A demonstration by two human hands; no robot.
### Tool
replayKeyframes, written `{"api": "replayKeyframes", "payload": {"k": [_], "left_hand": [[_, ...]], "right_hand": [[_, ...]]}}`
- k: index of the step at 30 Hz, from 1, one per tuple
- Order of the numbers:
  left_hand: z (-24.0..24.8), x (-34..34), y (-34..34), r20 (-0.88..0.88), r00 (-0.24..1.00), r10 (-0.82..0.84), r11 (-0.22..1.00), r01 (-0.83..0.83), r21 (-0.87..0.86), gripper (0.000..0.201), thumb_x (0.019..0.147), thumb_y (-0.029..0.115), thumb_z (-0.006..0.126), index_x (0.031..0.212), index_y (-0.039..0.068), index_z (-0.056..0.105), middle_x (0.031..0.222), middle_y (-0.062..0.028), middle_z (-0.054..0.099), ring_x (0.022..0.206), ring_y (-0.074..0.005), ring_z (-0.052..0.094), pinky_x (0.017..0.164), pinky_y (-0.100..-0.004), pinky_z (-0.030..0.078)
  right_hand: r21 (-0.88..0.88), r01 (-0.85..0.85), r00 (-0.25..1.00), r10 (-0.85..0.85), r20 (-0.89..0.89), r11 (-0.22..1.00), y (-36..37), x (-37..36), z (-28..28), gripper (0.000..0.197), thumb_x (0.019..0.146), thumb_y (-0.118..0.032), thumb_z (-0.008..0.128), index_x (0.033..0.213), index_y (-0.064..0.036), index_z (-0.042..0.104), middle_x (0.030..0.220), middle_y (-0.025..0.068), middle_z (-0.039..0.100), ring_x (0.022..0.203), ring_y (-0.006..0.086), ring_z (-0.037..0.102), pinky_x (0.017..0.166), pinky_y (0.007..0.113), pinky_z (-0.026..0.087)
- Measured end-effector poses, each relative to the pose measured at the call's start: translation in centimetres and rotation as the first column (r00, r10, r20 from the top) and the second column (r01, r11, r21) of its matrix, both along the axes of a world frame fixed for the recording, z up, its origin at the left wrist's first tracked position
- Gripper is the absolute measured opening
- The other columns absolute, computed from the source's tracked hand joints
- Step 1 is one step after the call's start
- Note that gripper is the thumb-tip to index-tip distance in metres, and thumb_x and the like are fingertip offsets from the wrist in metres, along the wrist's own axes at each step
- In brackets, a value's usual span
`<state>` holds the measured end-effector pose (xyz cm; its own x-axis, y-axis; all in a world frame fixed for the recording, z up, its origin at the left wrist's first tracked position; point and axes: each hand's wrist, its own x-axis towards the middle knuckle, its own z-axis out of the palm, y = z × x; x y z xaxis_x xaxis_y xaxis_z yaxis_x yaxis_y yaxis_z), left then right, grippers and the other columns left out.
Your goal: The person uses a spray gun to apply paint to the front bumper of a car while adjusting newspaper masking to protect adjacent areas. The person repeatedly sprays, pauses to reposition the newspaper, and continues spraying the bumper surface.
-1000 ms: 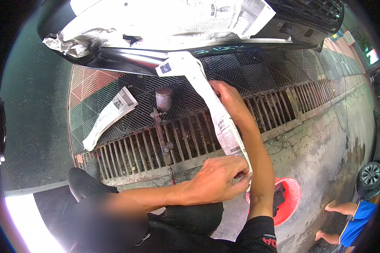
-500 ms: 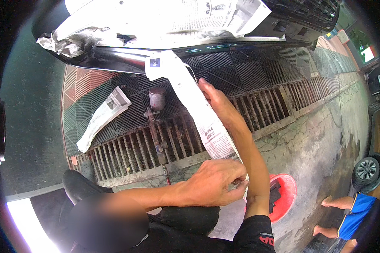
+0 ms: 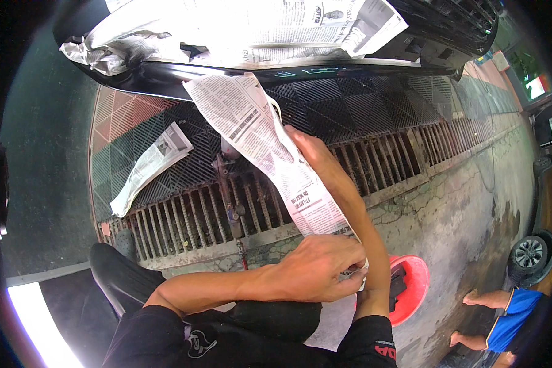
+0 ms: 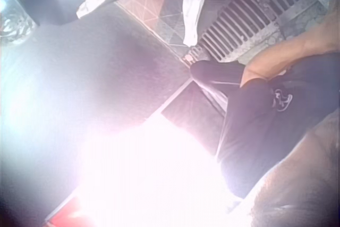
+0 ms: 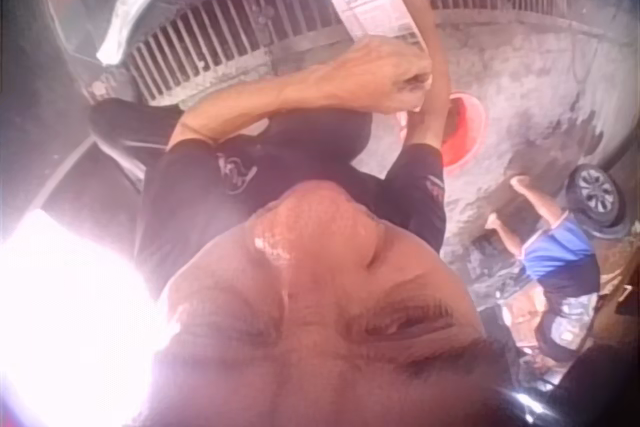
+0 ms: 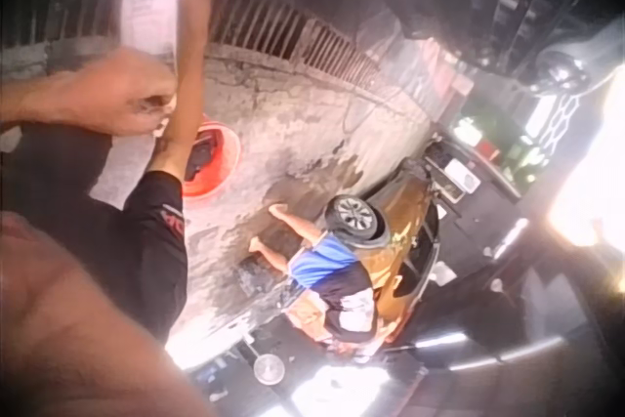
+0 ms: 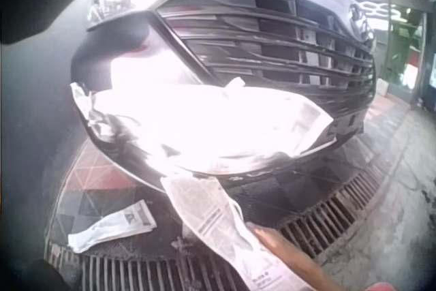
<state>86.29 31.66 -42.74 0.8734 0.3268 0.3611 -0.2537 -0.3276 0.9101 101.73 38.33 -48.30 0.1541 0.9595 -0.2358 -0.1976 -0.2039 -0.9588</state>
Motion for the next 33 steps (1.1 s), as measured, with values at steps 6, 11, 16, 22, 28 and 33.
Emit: {"api": "replayKeyframes", "payload": {"k": [6, 11, 16, 22, 28, 33], "left_hand": [[-0.5, 0.3, -0.1, -0.02, 1.0, -0.019, 1.0, 0.019, 0.011, 0.016, 0.085, 0.014, 0.073, 0.089, 0.002, 0.062, 0.081, -0.0156, 0.063, 0.079, -0.0391, 0.065, 0.071, -0.0487, 0.051], [-0.9, 0.7, -0.3, -0.029, 0.999, -0.015, 1.0, 0.015, 0.021, 0.017, 0.087, 0.014, 0.071, 0.093, 0.0, 0.063, 0.085, -0.0175, 0.065, 0.083, -0.0397, 0.066, 0.074, -0.0487, 0.052], [-1.4, 1.4, -0.5, -0.071, 0.996, -0.048, 0.998, 0.05, 0.027, 0.017, 0.088, 0.016, 0.069, 0.094, 0.0, 0.064, 0.088, -0.0188, 0.066, 0.085, -0.0409, 0.067, 0.076, -0.0494, 0.052], [-1.7, 1.9, -0.9, -0.106, 0.986, -0.128, 0.992, 0.129, 0.004, 0.018, 0.088, 0.017, 0.069, 0.094, 0.001, 0.064, 0.088, -0.0195, 0.066, 0.088, -0.0425, 0.067, 0.079, -0.0507, 0.053], [-1.7, 2.1, -1.1, -0.114, 0.972, -0.204, 0.979, 0.203, -0.017, 0.017, 0.088, 0.016, 0.069, 0.093, 0.001, 0.064, 0.088, -0.0188, 0.066, 0.089, -0.0424, 0.067, 0.08, -0.0514, 0.053], [-1.5, 1.8, -0.7, -0.174, 0.95, -0.261, 0.965, 0.258, -0.035, 0.02, 0.09, 0.02, 0.071, 0.096, 0.002, 0.066, 0.089, -0.0165, 0.068, 0.088, -0.038, 0.07, 0.08, -0.049, 0.054]], "right_hand": [[0.002, -0.006, 1.0, 0.006, 0.029, 1.0, -0.4, -0.5, 0.0, 0.062, 0.109, -0.051, 0.051, 0.135, 0.0028, 0.065, 0.115, 0.0112, 0.073, 0.101, 0.0146, 0.064, 0.089, 0.03, 0.049], [0.011, -0.007, 0.998, 0.006, 0.066, 1.0, -0.8, -0.6, -0.1, 0.061, 0.109, -0.051, 0.052, 0.135, 0.0033, 0.065, 0.115, 0.0114, 0.073, 0.101, 0.0145, 0.064, 0.089, 0.03, 0.05], [0.053, -0.005, 0.994, -0.001, 0.111, 0.999, -1.2, -0.3, -0.5, 0.061, 0.109, -0.05, 0.053, 0.135, 0.0037, 0.065, 0.115, 0.0115, 0.073, 0.101, 0.0145, 0.064, 0.089, 0.03, 0.05], [0.14, -0.012, 0.985, -0.012, 0.17, 0.99, -1.5, 0.2, -1.2, 0.061, 0.109, -0.049, 0.054, 0.135, 0.0043, 0.065, 0.115, 0.0117, 0.073, 0.101, 0.0144, 0.064, 0.089, 0.03, 0.05], [0.032, 0.022, 0.983, -0.028, 0.183, 0.999, -2.0, 0.3, -0.8, 0.056, 0.106, -0.042, 0.061, 0.135, 0.0059, 0.063, 0.116, 0.0124, 0.073, 0.102, 0.0145, 0.066, 0.09, 0.03, 0.05], [-0.139, 0.059, 0.998, -0.056, 0.023, 0.988, -5.1, 1.3, -1.9, 0.048, 0.101, -0.024, 0.072, 0.137, 0.0049, 0.06, 0.116, 0.0117, 0.073, 0.1, 0.0136, 0.067, 0.089, 0.027, 0.052]]}}
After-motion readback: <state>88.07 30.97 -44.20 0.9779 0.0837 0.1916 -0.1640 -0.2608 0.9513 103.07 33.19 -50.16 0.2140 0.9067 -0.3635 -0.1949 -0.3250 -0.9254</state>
